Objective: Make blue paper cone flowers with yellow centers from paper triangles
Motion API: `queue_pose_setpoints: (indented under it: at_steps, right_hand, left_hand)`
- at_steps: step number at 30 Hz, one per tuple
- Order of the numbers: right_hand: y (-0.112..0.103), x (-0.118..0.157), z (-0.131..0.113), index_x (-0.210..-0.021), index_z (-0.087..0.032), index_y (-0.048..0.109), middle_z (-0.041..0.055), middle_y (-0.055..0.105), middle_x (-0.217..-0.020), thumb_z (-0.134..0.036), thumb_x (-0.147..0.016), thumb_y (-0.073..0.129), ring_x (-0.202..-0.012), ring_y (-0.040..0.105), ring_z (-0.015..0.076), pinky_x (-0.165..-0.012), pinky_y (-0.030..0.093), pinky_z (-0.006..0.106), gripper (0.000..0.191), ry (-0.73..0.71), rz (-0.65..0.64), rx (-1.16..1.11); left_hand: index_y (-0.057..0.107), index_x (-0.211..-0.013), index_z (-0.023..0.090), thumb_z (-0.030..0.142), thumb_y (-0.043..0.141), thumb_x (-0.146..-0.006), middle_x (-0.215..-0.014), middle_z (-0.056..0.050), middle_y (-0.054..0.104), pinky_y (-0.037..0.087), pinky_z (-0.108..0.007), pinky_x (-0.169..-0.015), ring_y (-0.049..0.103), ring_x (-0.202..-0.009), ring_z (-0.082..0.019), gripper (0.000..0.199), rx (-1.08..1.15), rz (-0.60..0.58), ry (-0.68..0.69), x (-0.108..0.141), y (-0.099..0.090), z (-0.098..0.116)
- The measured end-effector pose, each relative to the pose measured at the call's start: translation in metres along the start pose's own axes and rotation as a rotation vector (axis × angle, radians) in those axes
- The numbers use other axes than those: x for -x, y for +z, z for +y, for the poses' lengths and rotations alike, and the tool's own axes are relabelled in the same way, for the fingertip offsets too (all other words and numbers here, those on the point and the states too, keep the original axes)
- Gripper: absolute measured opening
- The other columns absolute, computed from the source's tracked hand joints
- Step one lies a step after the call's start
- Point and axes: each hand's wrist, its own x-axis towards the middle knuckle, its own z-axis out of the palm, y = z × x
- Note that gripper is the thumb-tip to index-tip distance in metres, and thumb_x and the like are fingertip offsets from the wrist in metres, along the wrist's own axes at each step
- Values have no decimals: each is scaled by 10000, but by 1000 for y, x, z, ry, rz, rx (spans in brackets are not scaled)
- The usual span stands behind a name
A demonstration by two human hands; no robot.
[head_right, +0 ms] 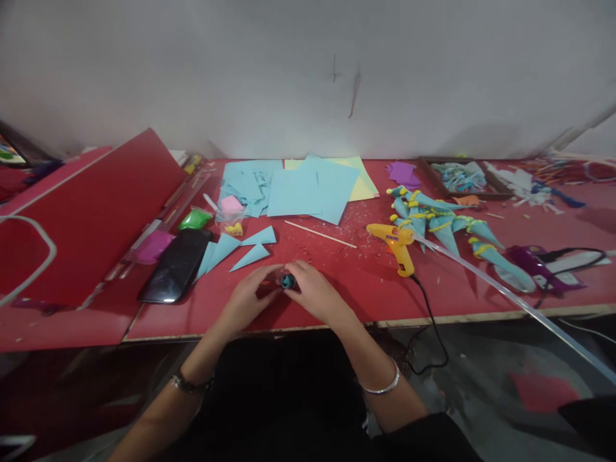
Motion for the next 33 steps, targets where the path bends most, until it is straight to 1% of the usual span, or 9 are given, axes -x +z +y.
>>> queue_pose_setpoints:
  at_steps: [2,6,9,13,23,25,28,31,33]
  right_hand:
    - [0,0,0,-1056,-185,494,74,527,-994,-173,-765,541,-927,511,186,-795,412,329,295,-5,-1,-5]
    - [-2,1,-2,-980,-173,531,56,509,-921,-149,-765,530,-872,515,170,-771,417,307,216,-7,-38,20]
    - [-4,0,-5,-963,-166,532,58,497,-936,-116,-749,534,-875,513,163,-765,417,292,221,-1,-26,34]
    - [-5,1,-10,-940,-168,529,58,494,-936,-120,-756,521,-884,510,166,-765,418,294,191,-12,-14,70]
    - [-8,3,-16,-959,-184,519,57,479,-969,-108,-749,497,-875,515,158,-751,424,282,224,-9,8,117]
    - [-9,3,-15,-950,-185,519,57,484,-959,-111,-754,491,-876,514,161,-759,418,287,211,-5,9,119]
    - [-11,4,-12,-925,-182,518,57,490,-941,-127,-762,491,-864,516,163,-758,411,288,175,-1,17,108]
    - [-15,5,-10,-893,-194,519,45,499,-907,-144,-769,486,-808,518,149,-735,407,278,137,-13,55,44]
    - [-19,6,-11,-866,-196,522,34,509,-867,-156,-771,485,-768,514,137,-717,405,271,110,-30,91,-29]
  left_hand:
    - [483,-1092,182,103,533,-726,-993,-56,613,485,-305,-788,584,-885,-151,378,36,4,-21,0,1,1]
    - [474,-1098,186,100,528,-725,-994,-59,612,472,-325,-817,580,-902,-154,387,36,23,3,0,3,2]
    - [469,-1093,193,96,531,-716,-1011,-62,595,463,-335,-830,566,-926,-161,394,14,33,38,0,2,2]
    - [435,-1123,201,72,501,-714,-1014,-57,581,464,-314,-824,556,-935,-151,434,34,36,68,1,0,3]
    - [424,-1131,207,62,494,-708,-1037,-58,546,454,-302,-835,526,-961,-149,454,-26,9,133,0,-5,4]
    - [420,-1143,212,69,496,-718,-1020,-49,543,452,-297,-834,529,-940,-141,455,-55,10,120,-1,-9,4]
    - [402,-1172,224,112,501,-745,-1014,-41,529,444,-300,-838,525,-923,-135,452,-124,33,68,-6,-21,4]
    - [407,-1160,219,164,519,-750,-1035,-45,511,427,-325,-865,510,-956,-155,428,-230,75,22,-12,-36,1]
    - [391,-1176,218,199,526,-752,-1100,-63,473,418,-342,-880,490,-1011,-179,446,-321,81,0,-16,-44,-5]
